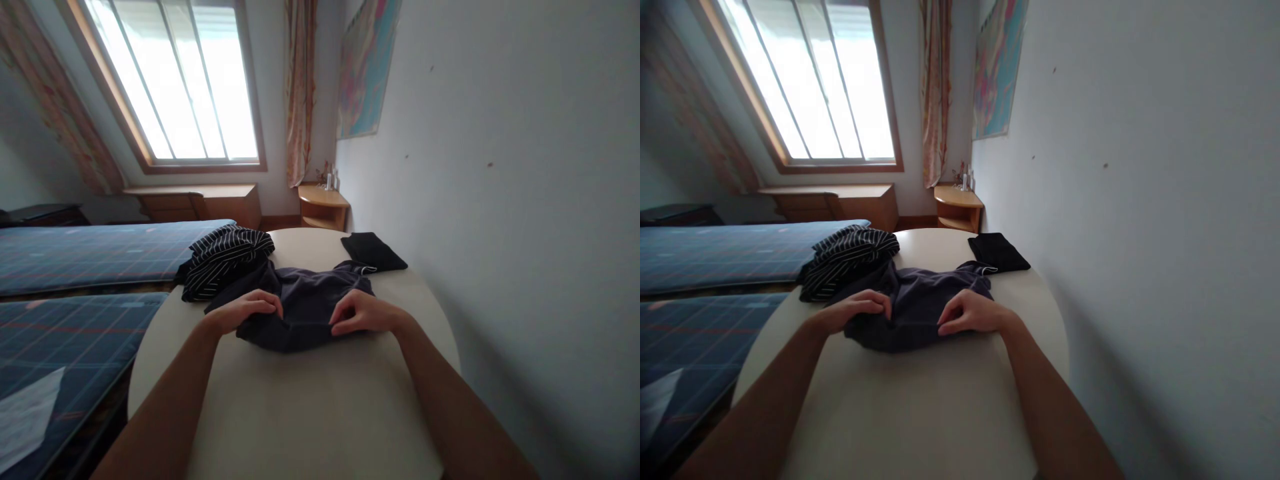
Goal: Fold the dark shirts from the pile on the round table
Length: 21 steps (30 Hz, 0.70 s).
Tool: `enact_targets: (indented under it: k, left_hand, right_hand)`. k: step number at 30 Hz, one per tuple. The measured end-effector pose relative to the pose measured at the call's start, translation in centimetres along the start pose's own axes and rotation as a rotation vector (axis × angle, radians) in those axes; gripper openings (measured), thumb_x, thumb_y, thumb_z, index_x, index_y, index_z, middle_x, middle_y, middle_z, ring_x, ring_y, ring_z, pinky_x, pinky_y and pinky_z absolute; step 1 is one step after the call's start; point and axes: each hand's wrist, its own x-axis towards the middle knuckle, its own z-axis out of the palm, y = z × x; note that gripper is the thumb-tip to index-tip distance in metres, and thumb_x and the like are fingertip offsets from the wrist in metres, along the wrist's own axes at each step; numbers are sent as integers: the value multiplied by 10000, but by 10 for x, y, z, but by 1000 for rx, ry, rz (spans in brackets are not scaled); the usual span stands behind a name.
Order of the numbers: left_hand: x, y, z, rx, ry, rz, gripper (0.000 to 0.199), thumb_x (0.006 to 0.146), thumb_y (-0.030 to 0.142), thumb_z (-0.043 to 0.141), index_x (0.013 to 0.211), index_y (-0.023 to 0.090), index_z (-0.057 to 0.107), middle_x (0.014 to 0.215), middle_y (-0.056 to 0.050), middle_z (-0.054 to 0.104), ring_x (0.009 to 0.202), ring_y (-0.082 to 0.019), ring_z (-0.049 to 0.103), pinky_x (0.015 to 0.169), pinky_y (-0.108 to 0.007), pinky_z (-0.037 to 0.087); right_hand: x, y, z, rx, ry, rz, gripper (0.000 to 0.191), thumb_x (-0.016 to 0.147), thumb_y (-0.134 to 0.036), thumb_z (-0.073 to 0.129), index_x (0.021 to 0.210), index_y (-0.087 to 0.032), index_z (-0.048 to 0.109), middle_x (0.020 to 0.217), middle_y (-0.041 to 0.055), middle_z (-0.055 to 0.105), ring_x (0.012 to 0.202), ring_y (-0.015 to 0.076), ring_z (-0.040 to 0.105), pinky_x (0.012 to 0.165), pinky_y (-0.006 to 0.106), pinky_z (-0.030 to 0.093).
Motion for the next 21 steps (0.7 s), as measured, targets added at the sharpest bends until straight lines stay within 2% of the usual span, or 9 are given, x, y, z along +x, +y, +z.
enact_targets:
  k: [3,6,8,10,12,14,16,18,21]
  left_hand:
    - [0,4,4,-119,-278,-105,446,889,562,528,950,179,748,755,-61,723,635,-179,669,563,-253,504]
    - [11,-4,15,-77,-195,-93,441,875,559,599,1062,175,709,930,-78,745,739,-187,694,611,-256,522]
    - [21,-14,24,78,-113,-52,421,859,511,641,1094,165,686,956,-74,736,801,-200,686,648,-266,526]
    - [28,-22,32,279,-63,-7,407,849,446,663,1147,168,662,920,-53,723,806,-206,672,680,-283,523]
    - [32,-27,40,478,-3,51,392,827,382,695,1166,191,658,955,-44,709,848,-217,661,752,-306,520]
    - [34,-28,47,627,62,126,392,802,341,729,1169,218,664,1073,-55,686,975,-247,640,860,-337,504]
    - [34,-26,54,707,92,205,398,800,307,739,1183,233,662,1167,-62,655,1088,-265,600,948,-351,471]
    - [35,-23,59,725,66,246,344,827,273,712,1167,238,672,1166,-56,654,1098,-253,595,963,-334,458]
    - [36,-20,64,725,14,225,179,858,210,645,1024,227,709,1022,-35,686,950,-210,638,849,-280,475]
  right_hand:
    - [1,-21,15,117,-399,114,408,716,-485,816,987,-182,793,821,19,762,674,126,666,536,182,439]
    - [7,-27,28,215,-575,160,464,753,-515,781,1079,-185,769,912,40,768,705,132,693,547,178,459]
    - [13,-21,31,184,-433,85,436,795,-506,750,1071,-169,767,896,49,766,726,143,696,605,199,492]
    - [19,-7,30,27,-129,-33,352,847,-441,714,1072,-174,763,913,53,763,799,165,697,719,243,523]
    - [23,11,25,-204,161,-108,294,864,-338,702,1120,-199,742,1043,66,746,954,200,682,871,303,517]
    - [26,29,19,-406,333,-118,357,830,-259,726,1184,-214,708,1199,87,694,1133,239,621,1018,369,460]
    - [26,43,14,-524,401,-70,436,801,-232,747,1230,-206,676,1266,106,654,1214,259,572,1075,399,418]
    - [24,51,9,-572,402,17,438,800,-230,742,1231,-202,668,1209,104,674,1145,251,611,1022,381,457]
    - [21,52,7,-608,353,131,245,823,-224,701,1067,-215,725,1024,68,725,952,218,671,855,314,504]
